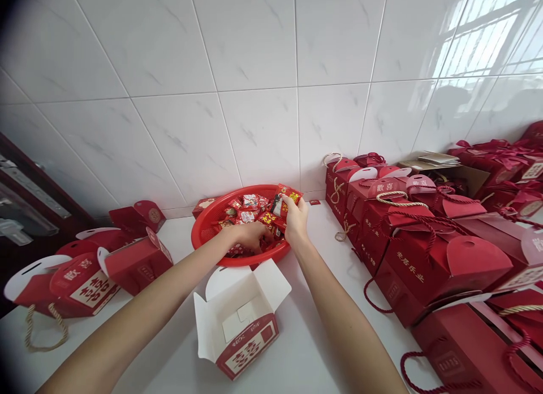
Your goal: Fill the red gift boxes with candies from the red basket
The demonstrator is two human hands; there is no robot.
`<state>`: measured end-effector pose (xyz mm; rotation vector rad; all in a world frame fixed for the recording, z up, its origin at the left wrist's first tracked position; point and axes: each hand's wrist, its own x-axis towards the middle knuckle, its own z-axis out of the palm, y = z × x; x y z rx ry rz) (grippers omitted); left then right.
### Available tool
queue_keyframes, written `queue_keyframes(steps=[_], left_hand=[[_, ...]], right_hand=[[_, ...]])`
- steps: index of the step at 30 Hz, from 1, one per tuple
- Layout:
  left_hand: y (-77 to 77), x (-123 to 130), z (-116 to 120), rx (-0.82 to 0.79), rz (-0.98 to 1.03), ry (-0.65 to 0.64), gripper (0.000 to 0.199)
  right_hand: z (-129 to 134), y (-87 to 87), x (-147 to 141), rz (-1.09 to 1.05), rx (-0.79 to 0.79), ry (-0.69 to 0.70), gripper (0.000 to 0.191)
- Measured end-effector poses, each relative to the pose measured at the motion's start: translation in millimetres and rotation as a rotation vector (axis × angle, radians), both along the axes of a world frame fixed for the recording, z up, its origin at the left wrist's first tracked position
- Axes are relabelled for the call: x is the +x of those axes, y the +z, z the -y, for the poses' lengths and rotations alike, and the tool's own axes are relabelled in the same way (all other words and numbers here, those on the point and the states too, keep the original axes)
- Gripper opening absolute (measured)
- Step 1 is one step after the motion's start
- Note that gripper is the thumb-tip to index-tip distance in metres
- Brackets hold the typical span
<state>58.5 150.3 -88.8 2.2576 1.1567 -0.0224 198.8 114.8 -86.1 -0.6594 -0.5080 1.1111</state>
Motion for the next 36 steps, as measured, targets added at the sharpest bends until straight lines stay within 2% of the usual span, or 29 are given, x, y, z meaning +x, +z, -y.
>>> queue_keyframes(steps=[3,7,13,18,22,25,29,36], left_hand=[[-1.2,0.5,-0.2,0.008,0.002,0.017,0.033],[5.9,-9.3,-4.9,0.072,0.06,0.053,0.025],[11.1,-24.2,-18.5,0.256,0.402,0.228,0.037],[6.4,-26.0,-23.4,0.261,0.62,0.295,0.033],[7.2,-24.7,-23.1,0.267,0.784,0.277,0.03],[9.5,-23.2,-22.3,0.374,0.865,0.263,0.021],[11.5,-22.6,-21.4,0.456,0.911,0.316,0.018],[10.2,-19.5,-20.7,0.418,0.976,0.243,0.024]], right_hand=[[1.0,0.4,0.0,-0.008,0.004,0.006,0.023],[2.3,1.7,-0.1,-0.005,0.003,0.011,0.024],[2.2,2.5,-0.3,0.01,0.009,0.004,0.021],[-0.2,-0.1,-0.1,0.033,-0.01,0.016,0.022],[-2.7,-2.9,-0.8,0.063,-0.007,0.042,0.024],[-4.4,-5.1,-1.8,0.072,-0.029,0.041,0.024],[-5.9,-7.4,-1.8,0.075,-0.041,0.076,0.024],[-2.8,-3.4,0.3,0.028,-0.107,0.136,0.02]])
